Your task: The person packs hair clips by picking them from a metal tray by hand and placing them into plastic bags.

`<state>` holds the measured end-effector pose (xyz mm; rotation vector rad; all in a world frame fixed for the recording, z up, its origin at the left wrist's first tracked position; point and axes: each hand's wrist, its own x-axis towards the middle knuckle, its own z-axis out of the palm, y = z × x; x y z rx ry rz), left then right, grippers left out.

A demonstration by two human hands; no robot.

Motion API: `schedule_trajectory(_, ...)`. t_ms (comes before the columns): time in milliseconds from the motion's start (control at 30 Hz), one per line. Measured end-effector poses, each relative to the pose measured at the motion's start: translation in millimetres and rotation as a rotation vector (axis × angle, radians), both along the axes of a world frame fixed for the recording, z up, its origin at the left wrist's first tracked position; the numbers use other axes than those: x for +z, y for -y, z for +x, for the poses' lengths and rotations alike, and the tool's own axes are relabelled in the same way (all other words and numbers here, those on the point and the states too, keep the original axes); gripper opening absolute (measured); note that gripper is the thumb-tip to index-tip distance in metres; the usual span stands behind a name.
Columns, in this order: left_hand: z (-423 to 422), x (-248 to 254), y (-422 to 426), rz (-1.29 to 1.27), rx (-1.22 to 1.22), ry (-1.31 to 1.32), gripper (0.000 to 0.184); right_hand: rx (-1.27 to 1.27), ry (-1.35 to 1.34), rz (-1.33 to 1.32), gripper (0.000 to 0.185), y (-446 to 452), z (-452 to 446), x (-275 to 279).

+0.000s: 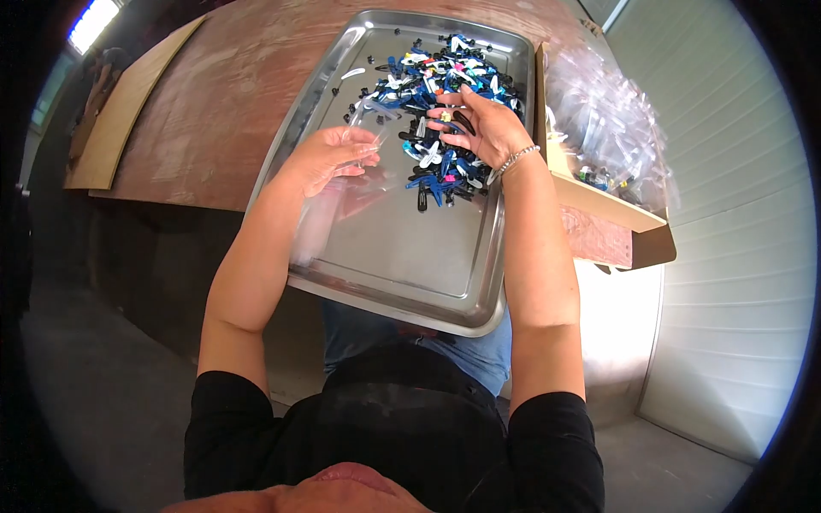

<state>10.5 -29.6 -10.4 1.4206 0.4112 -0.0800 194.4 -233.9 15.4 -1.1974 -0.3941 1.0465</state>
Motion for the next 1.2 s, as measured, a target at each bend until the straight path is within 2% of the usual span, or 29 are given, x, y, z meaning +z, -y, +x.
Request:
schedule_trajectory(200, 0, 3, 2, 0.016, -0.023, -0.021, 0.034, 0.014, -0.019, -0.004, 0.041, -1, 1, -2)
schedule_trajectory(400, -1, 3, 1, 0.02, -0.031, -0.025, 0.036, -0.037, 0.12, -0.081, 0.034, -3, -4, -5)
schedule_trajectory(700, 0, 0, 1, 0.029, -0.034, -0.02, 0.036, -0.01, 0.012, -0.025, 0.024, -3, 0, -7)
schedule_trajectory(767, 1, -1, 0, 0.037, -0.039, -0.022, 0.036, -0.032, 0.095, -0.066, 0.021, -4, -3, -7)
schedule_trajectory(967, 0, 1, 1, 0.028, -0.039, -0.027, 0.036, -0.098, 0.185, -0.174, 0.019, -4, -3, -7)
schedule_trajectory(1200, -1, 0, 1, 0.043, -0.039, -0.036, 0.036, -0.098, 0.143, -0.15, 0.018, -5, 1, -10)
